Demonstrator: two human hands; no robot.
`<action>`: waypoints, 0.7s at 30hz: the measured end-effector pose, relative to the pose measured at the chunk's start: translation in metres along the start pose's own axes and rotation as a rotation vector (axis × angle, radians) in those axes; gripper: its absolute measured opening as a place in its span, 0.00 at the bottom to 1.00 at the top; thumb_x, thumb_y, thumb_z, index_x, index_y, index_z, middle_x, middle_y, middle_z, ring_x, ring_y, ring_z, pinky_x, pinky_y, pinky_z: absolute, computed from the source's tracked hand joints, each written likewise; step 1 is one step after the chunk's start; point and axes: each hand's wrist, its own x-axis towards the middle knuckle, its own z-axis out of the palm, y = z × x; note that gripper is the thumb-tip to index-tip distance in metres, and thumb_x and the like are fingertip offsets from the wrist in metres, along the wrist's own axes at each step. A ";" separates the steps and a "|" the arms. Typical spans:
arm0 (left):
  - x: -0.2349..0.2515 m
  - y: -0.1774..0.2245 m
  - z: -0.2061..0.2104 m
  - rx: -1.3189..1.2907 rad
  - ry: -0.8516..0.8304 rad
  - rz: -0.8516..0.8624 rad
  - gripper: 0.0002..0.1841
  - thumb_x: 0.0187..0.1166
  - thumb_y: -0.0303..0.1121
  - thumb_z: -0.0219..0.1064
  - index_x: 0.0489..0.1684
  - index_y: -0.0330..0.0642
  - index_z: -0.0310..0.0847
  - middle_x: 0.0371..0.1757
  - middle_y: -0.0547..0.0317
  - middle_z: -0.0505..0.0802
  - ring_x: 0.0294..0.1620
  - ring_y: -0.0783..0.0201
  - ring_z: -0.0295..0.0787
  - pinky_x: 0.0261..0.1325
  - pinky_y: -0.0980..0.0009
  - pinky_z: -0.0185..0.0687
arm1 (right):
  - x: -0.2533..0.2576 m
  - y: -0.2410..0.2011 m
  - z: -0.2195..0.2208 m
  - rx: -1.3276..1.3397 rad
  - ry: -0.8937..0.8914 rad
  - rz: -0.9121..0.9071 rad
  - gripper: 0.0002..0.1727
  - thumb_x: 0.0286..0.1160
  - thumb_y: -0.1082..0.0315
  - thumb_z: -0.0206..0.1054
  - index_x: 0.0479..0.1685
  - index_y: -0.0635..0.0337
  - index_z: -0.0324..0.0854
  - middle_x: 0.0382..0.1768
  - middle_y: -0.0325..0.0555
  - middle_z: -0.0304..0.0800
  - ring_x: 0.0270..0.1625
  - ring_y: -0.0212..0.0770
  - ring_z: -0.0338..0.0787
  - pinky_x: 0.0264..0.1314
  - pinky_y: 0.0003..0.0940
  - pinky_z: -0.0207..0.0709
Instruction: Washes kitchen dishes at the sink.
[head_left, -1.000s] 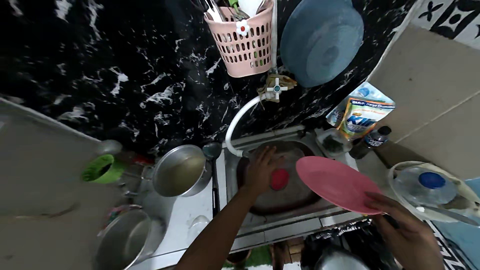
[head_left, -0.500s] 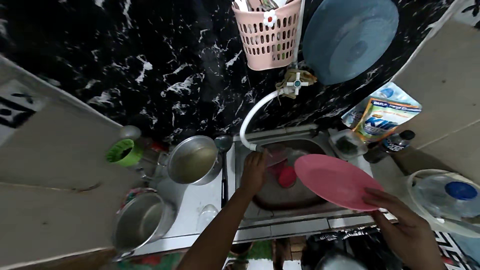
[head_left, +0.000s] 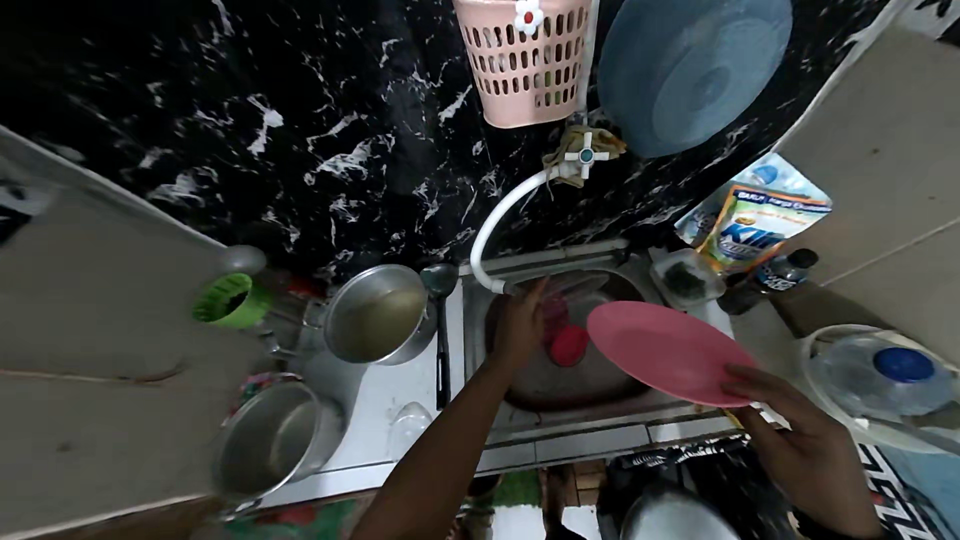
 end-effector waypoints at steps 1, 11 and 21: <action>0.004 0.001 -0.001 -0.098 0.002 -0.069 0.24 0.91 0.33 0.51 0.87 0.51 0.69 0.77 0.48 0.83 0.74 0.51 0.83 0.78 0.50 0.76 | 0.000 0.000 0.000 -0.003 0.002 0.002 0.13 0.74 0.65 0.66 0.46 0.58 0.94 0.62 0.52 0.92 0.69 0.41 0.89 0.74 0.35 0.82; -0.011 -0.007 0.025 -0.602 0.108 -0.534 0.21 0.93 0.41 0.53 0.69 0.34 0.79 0.53 0.42 0.90 0.50 0.57 0.88 0.54 0.57 0.86 | -0.005 0.000 -0.005 0.024 -0.002 -0.005 0.12 0.77 0.64 0.69 0.46 0.61 0.93 0.62 0.54 0.92 0.70 0.42 0.88 0.75 0.35 0.81; -0.032 -0.016 0.046 -0.973 0.016 -0.902 0.25 0.92 0.49 0.52 0.71 0.37 0.77 0.56 0.43 0.89 0.50 0.54 0.88 0.50 0.56 0.86 | -0.007 -0.003 -0.025 0.004 0.010 -0.045 0.11 0.78 0.66 0.69 0.48 0.62 0.92 0.61 0.55 0.92 0.70 0.42 0.88 0.74 0.34 0.81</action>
